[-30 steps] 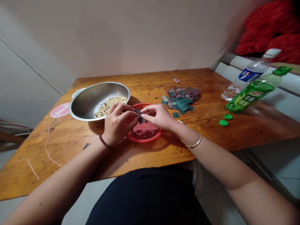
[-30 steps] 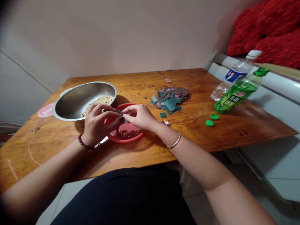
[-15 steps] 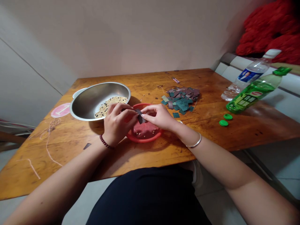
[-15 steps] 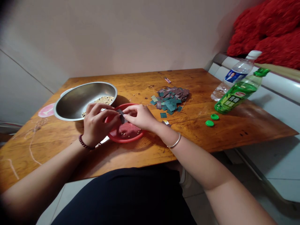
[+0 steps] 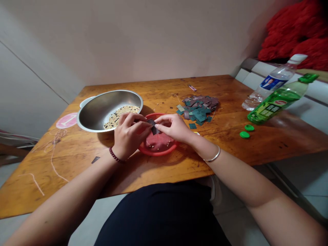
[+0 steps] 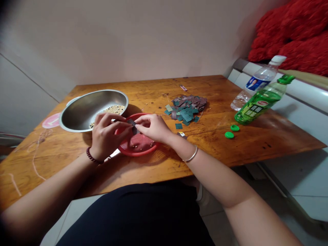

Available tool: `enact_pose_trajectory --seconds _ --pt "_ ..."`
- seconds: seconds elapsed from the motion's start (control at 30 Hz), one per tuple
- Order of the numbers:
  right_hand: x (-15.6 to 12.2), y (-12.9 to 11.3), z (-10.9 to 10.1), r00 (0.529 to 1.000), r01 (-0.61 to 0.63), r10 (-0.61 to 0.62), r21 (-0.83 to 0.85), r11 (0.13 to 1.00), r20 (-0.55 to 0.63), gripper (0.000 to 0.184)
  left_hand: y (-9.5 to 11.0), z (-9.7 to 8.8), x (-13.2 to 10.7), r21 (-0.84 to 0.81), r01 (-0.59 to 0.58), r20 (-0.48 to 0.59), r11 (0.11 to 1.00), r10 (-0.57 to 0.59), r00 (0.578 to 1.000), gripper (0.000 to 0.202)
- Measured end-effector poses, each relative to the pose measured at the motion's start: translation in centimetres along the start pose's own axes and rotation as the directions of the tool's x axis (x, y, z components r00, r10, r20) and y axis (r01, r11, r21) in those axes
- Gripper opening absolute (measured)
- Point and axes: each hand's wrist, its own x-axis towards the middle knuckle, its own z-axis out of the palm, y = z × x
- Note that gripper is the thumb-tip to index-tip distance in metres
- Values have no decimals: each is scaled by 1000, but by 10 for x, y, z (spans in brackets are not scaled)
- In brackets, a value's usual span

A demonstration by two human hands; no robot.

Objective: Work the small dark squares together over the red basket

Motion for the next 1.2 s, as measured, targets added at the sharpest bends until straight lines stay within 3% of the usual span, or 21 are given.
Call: enact_pose_trajectory --seconds 0.1,0.3,0.47,0.63,0.8,0.97,1.2 --pt "0 1 0 1000 -3 3 14 1000 3 19 1 0 -1 20 29 -27 999 -29 999 6" --pt "0 0 0 1000 -14 14 -1 1000 -2 21 2 -1 1 -10 -18 23 1000 19 1000 5" --pt "1 0 1 1000 0 -1 -12 1000 -19 18 1 -1 0 2 28 -13 1000 -28 1000 6" --pt "0 0 1 1000 -6 6 -17 1000 -16 19 1 0 0 -18 -19 48 1000 20 999 4" --pt "0 0 1 999 -3 2 -38 999 -33 18 2 0 1 3 33 -1 999 -33 999 4" --pt "1 0 1 999 1 -2 -32 999 -36 18 1 -1 1 -30 -33 47 999 34 998 4" --pt "0 1 1 1000 4 -5 -35 999 -22 18 2 -1 2 -11 -15 34 1000 16 999 4"
